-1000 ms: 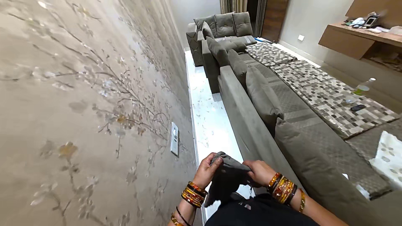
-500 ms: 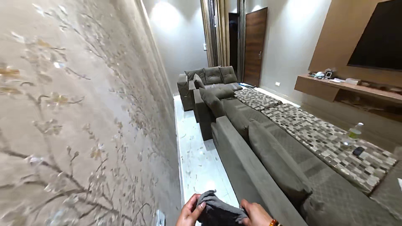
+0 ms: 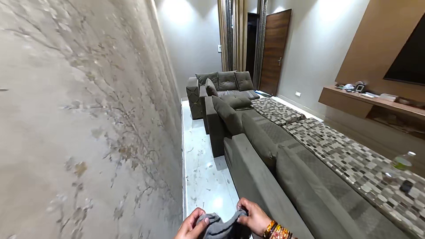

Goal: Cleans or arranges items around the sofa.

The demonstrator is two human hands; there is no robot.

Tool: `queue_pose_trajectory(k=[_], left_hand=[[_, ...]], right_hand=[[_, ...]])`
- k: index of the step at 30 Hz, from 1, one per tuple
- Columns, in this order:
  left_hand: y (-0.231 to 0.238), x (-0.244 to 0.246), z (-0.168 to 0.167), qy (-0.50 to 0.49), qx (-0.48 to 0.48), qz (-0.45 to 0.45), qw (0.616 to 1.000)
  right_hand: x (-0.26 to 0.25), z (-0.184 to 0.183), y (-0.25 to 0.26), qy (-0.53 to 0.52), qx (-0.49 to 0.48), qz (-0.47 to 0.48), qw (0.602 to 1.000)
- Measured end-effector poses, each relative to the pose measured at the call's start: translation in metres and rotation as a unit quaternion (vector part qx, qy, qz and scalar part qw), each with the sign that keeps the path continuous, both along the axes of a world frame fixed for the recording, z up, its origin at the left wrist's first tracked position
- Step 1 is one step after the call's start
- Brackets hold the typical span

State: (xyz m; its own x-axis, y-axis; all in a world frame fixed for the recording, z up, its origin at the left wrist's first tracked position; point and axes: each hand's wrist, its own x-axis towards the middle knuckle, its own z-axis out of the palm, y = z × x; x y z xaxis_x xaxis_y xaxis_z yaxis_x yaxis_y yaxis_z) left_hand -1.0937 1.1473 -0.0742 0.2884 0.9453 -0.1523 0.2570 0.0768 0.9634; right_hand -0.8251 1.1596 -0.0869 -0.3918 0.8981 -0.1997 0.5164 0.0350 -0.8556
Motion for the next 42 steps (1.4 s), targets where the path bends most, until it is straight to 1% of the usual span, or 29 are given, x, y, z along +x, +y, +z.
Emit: queue_pose_trajectory(k=[3,5,8,10,13,15,17,20,24,27,30,33,35,37,38,40,42], left_hand=[[0.060,-0.004,0.008,0.002,0.003,0.047,0.999],[0.096,-0.007,0.014,0.001,0.007,0.042,0.999],[0.144,-0.006,0.028,-0.020,0.031,0.019,0.999],[0.166,0.000,0.037,-0.058,0.064,0.057,0.995],[0.198,0.001,0.054,-0.115,0.135,0.124,0.976],[0.222,-0.005,0.063,-0.124,0.183,0.132,0.966],[0.248,-0.011,0.068,-0.129,0.228,0.114,0.958],[0.290,-0.019,0.076,-0.139,0.279,0.078,0.947],[0.354,-0.045,0.089,-0.188,0.323,0.070,0.925],[0.402,-0.073,0.105,-0.200,0.353,0.098,0.909],[0.448,-0.098,0.129,-0.196,0.385,0.138,0.892],[0.484,-0.122,0.155,-0.208,0.398,0.166,0.878],[0.507,-0.138,0.170,-0.214,0.418,0.188,0.863],[0.526,-0.157,0.180,-0.215,0.430,0.229,0.846],[0.533,-0.166,0.183,-0.204,0.424,0.256,0.844],[0.539,-0.181,0.181,-0.195,0.392,0.317,0.841],[0.548,-0.192,0.177,-0.188,0.361,0.377,0.832]], right_hand=[[0.001,0.002,0.057,-0.006,-0.009,0.058,0.998],[0.000,0.000,0.094,-0.002,-0.014,0.088,0.996],[-0.005,-0.003,0.150,0.014,-0.034,0.095,0.995],[-0.013,-0.004,0.179,0.022,-0.048,0.091,0.994],[-0.028,-0.002,0.217,0.035,-0.052,0.106,0.992],[-0.037,-0.008,0.243,0.049,-0.038,0.127,0.990],[-0.044,-0.014,0.269,0.052,-0.024,0.145,0.988],[-0.054,-0.016,0.311,0.025,-0.015,0.160,0.987],[-0.063,-0.028,0.379,-0.041,-0.021,0.165,0.985],[-0.079,-0.037,0.426,-0.078,-0.026,0.155,0.984],[-0.095,-0.042,0.477,-0.120,-0.019,0.155,0.980],[-0.111,-0.049,0.528,-0.159,-0.029,0.134,0.978],[-0.111,-0.056,0.559,-0.192,-0.045,0.114,0.974],[-0.105,-0.055,0.588,-0.216,-0.060,0.073,0.972],[-0.101,-0.051,0.600,-0.216,-0.058,0.043,0.974],[-0.091,-0.047,0.624,-0.181,-0.031,-0.018,0.983],[-0.086,-0.044,0.648,-0.119,-0.015,-0.081,0.989]])
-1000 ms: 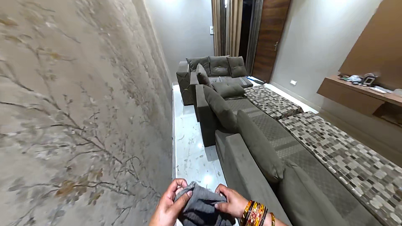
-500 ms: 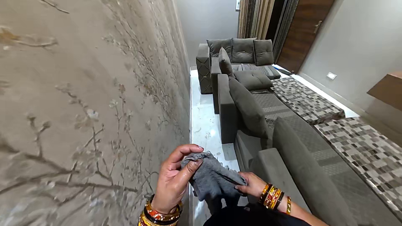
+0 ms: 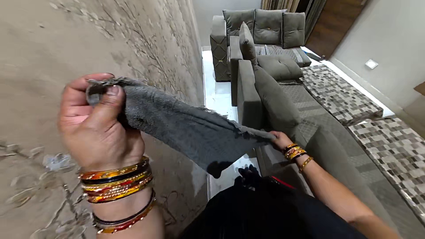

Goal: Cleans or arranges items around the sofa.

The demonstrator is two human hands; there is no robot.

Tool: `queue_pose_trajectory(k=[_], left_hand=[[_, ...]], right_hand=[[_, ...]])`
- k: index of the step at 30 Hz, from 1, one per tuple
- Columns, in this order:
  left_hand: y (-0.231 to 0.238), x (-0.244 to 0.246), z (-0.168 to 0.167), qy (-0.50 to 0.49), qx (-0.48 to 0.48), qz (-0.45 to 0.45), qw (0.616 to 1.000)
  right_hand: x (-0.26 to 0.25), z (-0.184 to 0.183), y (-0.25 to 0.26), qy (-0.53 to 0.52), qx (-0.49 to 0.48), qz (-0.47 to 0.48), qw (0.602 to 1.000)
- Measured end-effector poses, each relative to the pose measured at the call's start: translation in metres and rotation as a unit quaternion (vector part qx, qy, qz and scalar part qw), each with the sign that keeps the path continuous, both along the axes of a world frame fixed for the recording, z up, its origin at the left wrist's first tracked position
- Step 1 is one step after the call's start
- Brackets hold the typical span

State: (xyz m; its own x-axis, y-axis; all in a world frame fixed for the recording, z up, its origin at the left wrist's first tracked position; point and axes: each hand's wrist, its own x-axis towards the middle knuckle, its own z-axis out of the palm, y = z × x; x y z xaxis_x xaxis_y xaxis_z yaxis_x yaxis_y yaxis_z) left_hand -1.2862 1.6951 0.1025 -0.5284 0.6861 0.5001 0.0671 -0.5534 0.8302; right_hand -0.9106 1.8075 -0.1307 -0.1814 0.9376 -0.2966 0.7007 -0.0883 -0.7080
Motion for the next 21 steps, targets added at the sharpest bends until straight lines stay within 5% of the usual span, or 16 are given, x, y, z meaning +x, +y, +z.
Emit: queue_pose_trajectory(k=[5,14,21], left_hand=[[0.036,-0.018,-0.036,-0.009,-0.083,0.060,0.995],[0.133,-0.046,-0.116,0.018,-0.297,0.032,0.954],[0.236,-0.058,-0.128,-0.015,-0.327,0.029,0.944]], right_hand=[[-0.013,0.016,0.043,0.105,-0.021,-0.071,0.992],[-0.044,0.005,0.116,0.102,-0.132,0.039,0.985],[-0.077,0.037,0.218,0.113,-0.175,0.097,0.973]])
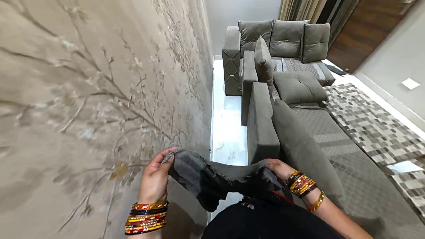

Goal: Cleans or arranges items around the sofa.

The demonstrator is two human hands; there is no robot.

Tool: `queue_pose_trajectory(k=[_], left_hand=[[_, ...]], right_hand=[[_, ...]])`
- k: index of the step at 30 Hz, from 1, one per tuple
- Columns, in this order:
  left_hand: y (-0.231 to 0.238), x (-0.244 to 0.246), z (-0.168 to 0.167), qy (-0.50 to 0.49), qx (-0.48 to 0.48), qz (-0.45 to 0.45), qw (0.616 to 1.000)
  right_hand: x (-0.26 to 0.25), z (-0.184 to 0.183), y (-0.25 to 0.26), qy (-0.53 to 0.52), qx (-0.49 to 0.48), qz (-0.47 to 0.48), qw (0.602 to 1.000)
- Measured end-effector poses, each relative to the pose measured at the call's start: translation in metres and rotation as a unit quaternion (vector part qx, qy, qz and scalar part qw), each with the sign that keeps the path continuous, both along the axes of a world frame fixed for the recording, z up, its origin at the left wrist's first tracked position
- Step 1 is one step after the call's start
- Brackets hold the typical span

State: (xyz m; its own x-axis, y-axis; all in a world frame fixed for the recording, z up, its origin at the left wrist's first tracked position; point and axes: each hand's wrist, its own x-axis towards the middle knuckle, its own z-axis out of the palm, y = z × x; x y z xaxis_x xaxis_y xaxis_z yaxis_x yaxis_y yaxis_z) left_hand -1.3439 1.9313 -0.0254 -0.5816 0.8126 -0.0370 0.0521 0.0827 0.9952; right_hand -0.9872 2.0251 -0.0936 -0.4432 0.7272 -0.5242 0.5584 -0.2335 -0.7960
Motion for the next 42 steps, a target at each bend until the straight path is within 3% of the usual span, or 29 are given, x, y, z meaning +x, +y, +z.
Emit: queue_pose_trajectory(k=[3,6,15,24,29,32,38,42], left_hand=[[0.038,0.005,0.004,-0.005,0.022,0.006,1.000],[0.072,0.008,0.008,-0.011,0.024,0.001,1.000],[0.193,-0.014,-0.004,-0.021,-0.011,-0.026,0.999],[0.399,-0.053,-0.023,-0.009,-0.107,-0.097,0.990],[0.512,-0.078,-0.030,0.016,-0.172,-0.127,0.977],[0.567,-0.091,-0.035,0.028,-0.194,-0.122,0.973],[0.683,-0.095,-0.029,0.014,-0.181,-0.107,0.978],[0.744,-0.112,-0.024,-0.026,-0.108,-0.071,0.991]], right_hand=[[-0.011,0.013,0.042,0.017,-0.007,0.018,1.000],[-0.024,0.023,0.073,0.031,-0.017,-0.037,0.999],[-0.028,0.011,0.167,0.049,-0.046,-0.107,0.992],[-0.080,-0.016,0.303,0.102,-0.053,-0.149,0.982],[-0.112,-0.014,0.378,0.084,-0.054,-0.146,0.984],[-0.131,-0.013,0.428,0.063,-0.096,-0.199,0.973],[-0.166,-0.015,0.541,0.003,-0.072,-0.265,0.962],[-0.185,-0.005,0.608,0.063,-0.024,-0.281,0.957]])
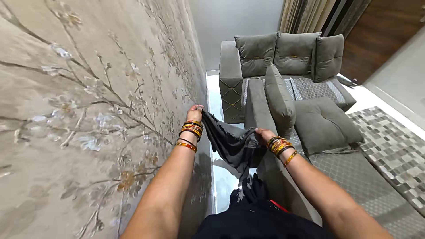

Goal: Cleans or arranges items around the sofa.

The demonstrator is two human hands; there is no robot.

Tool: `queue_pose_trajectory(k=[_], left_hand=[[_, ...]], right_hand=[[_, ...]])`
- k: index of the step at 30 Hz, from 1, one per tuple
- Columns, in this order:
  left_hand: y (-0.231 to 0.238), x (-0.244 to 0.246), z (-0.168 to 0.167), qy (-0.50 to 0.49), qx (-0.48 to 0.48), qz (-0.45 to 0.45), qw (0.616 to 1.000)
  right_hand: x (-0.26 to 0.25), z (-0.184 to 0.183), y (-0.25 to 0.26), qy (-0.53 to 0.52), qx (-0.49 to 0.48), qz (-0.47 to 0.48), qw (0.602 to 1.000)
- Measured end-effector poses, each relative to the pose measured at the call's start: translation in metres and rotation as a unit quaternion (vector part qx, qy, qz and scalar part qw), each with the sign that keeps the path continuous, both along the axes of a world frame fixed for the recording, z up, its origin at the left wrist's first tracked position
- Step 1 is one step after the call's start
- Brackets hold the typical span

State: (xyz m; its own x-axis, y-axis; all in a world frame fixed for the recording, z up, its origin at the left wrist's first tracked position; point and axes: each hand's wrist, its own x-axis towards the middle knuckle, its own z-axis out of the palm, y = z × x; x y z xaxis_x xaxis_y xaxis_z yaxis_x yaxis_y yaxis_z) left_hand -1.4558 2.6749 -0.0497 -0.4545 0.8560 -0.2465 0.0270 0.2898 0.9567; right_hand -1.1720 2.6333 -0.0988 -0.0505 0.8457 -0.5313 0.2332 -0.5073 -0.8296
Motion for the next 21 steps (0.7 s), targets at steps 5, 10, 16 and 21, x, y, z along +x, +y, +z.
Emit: queue_pose_trajectory(k=[5,10,16,21], left_hand=[[0.042,-0.029,0.013,-0.017,0.140,0.001,0.990],[0.035,-0.044,-0.008,-0.014,0.206,-0.033,0.978],[-0.017,-0.044,-0.117,0.277,-0.252,-0.274,0.886],[-0.063,-0.027,-0.168,0.223,-0.403,-0.427,0.778]], right_hand=[[-0.021,0.057,0.028,0.062,0.062,-0.012,0.996],[-0.019,0.023,0.059,0.026,0.143,0.104,0.984],[-0.024,-0.075,0.051,-0.251,0.001,0.441,0.861],[-0.006,-0.067,0.038,-0.221,-0.036,0.503,0.835]])
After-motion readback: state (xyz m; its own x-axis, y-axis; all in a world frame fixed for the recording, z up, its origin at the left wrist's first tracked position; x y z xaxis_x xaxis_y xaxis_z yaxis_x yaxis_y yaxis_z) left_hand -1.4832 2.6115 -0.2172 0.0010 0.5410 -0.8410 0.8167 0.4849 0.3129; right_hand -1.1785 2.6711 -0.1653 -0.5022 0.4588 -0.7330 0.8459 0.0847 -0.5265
